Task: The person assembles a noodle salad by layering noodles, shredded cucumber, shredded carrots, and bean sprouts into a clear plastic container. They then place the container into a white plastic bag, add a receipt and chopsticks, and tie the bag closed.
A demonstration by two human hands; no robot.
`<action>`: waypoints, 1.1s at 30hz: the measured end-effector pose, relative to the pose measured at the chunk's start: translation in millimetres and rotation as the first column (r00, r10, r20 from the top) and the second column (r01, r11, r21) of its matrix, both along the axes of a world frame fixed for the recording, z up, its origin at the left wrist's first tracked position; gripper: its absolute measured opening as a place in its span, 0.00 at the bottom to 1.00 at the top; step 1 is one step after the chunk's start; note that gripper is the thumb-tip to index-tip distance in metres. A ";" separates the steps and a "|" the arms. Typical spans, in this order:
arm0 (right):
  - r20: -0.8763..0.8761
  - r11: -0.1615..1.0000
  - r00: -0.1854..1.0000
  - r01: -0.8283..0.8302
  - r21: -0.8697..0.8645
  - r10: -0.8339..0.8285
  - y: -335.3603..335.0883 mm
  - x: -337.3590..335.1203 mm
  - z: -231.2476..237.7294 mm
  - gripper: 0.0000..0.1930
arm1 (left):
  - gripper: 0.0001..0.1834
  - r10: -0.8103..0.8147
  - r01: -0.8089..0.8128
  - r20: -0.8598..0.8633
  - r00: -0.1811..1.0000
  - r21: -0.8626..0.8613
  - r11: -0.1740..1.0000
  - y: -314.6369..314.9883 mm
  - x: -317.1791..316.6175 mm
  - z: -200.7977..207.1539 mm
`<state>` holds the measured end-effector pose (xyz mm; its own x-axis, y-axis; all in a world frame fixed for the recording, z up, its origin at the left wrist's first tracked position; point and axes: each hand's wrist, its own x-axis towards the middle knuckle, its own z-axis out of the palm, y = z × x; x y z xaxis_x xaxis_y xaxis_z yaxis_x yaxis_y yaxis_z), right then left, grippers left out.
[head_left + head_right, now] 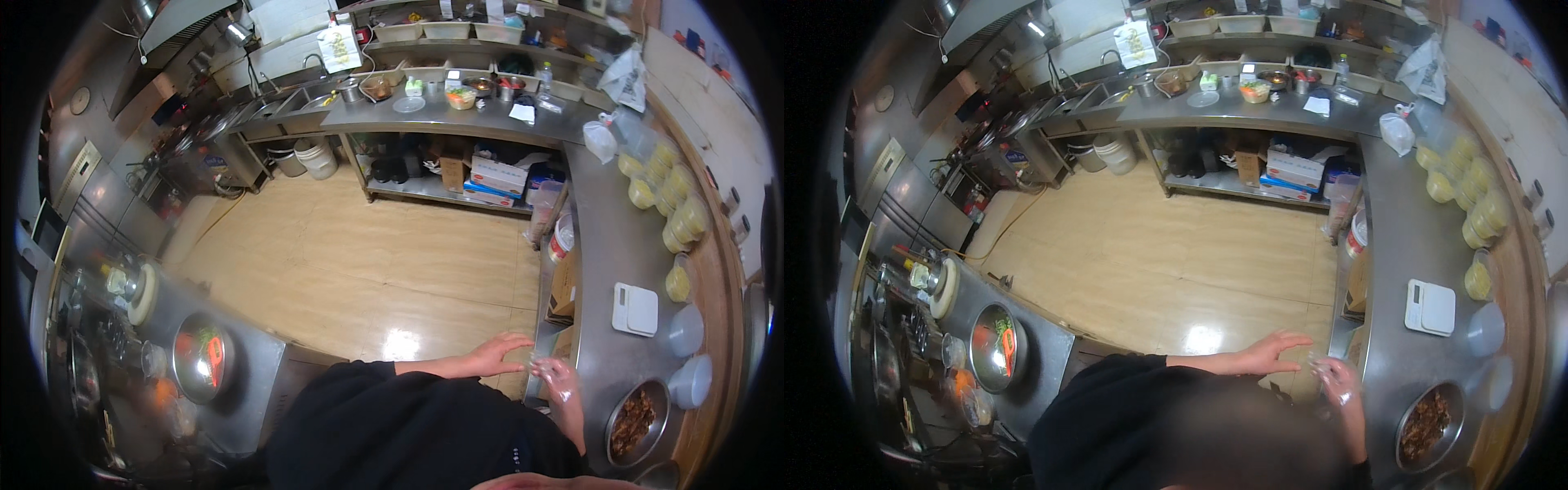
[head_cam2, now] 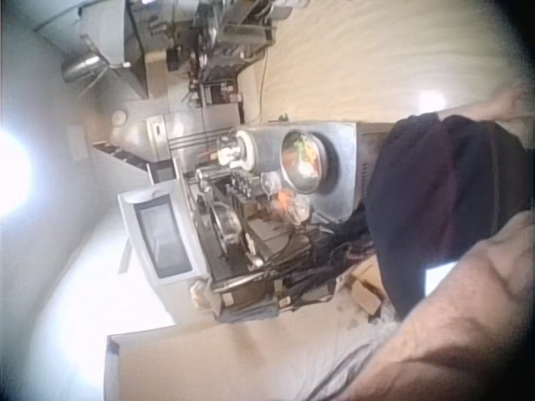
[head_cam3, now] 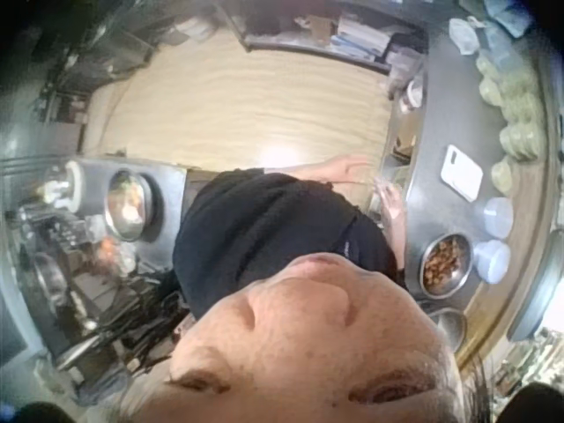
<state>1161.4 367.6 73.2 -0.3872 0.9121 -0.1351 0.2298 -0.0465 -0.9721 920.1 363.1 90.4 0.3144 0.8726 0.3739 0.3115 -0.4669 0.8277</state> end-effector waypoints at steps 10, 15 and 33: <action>-0.330 0.808 0.826 -0.540 -0.234 0.457 155.9 -156.3 11.3 0.19 | 0.05 0.463 -0.472 -0.117 0.879 -0.065 0.879 76.8 -122.7 -19.9; -0.486 0.634 0.687 -0.712 -0.303 0.539 251.6 -226.3 15.9 0.24 | 0.08 0.549 -0.564 -0.128 0.826 -0.163 0.810 129.2 -187.9 -10.8; -0.511 -0.075 0.139 -0.924 -0.375 0.848 351.3 -479.5 32.5 0.34 | 0.05 0.867 -0.911 -0.489 0.101 0.304 0.277 113.0 -336.6 -10.7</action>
<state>681.9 718.9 105.7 -0.8484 -0.4673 -0.2486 0.4210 -0.3110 -0.8521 583.5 476.1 79.8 -0.6143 0.6695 0.4175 0.7872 0.4838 0.3824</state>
